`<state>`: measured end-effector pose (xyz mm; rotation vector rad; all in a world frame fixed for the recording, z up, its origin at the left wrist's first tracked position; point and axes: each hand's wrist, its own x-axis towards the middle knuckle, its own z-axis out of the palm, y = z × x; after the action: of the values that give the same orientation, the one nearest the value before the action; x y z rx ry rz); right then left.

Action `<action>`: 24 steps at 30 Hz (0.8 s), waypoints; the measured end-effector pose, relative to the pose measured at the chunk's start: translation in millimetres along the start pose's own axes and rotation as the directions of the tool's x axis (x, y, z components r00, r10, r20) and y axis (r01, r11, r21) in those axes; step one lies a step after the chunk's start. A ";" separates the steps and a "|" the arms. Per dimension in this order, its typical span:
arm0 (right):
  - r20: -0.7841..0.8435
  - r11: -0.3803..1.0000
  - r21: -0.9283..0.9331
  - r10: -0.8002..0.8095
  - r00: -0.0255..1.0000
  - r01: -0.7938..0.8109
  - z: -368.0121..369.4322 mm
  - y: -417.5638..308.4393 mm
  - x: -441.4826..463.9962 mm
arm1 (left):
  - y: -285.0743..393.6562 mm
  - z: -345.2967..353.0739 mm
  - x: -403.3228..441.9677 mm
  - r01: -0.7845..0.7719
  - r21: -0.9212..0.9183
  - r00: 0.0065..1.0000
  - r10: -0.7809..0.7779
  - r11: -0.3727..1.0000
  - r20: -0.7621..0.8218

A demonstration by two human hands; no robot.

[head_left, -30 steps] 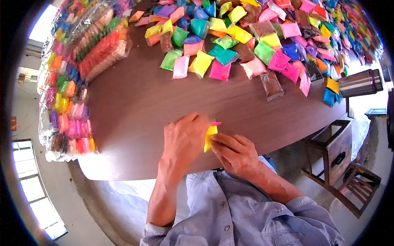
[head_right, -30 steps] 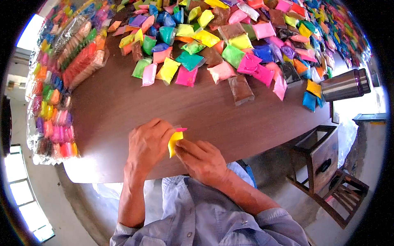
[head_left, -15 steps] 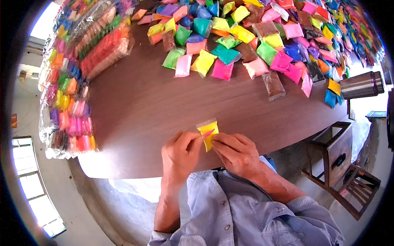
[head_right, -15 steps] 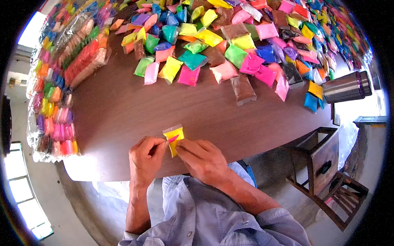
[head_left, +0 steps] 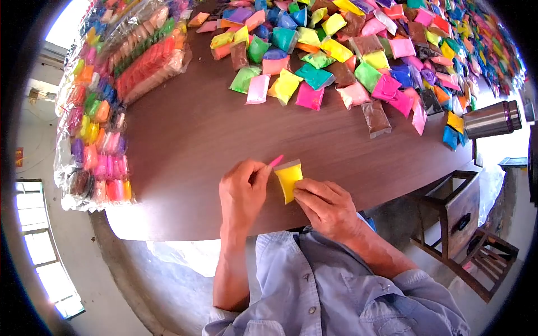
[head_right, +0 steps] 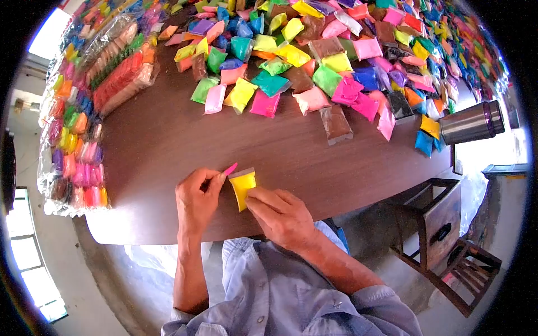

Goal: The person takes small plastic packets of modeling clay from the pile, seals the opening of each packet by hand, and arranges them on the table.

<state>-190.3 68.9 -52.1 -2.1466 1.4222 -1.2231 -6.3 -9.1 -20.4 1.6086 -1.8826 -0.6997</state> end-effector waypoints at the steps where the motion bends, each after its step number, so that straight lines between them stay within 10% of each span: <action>1: 0.004 1.000 0.007 0.013 1.000 -0.013 -0.3 -0.3 0.1 | 1.7 -1.3 -5.2 -0.005 -0.042 1.000 0.005 0.999 0.000; 22: 0.000 0.999 0.017 0.031 1.000 -0.031 3.0 2.2 -1.4 | 5.4 1.4 -46.3 0.156 -0.148 0.985 -0.165 0.977 -0.047; 24: -0.001 0.999 0.021 0.028 1.000 -0.028 4.3 2.3 1.0 | 2.5 10.1 -55.5 -0.006 -0.161 0.998 -0.005 0.987 -0.065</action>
<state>-188.1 66.0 -55.7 -2.1048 1.4285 -1.2245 -8.4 46.5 -30.2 1.5110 -1.7339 -0.7698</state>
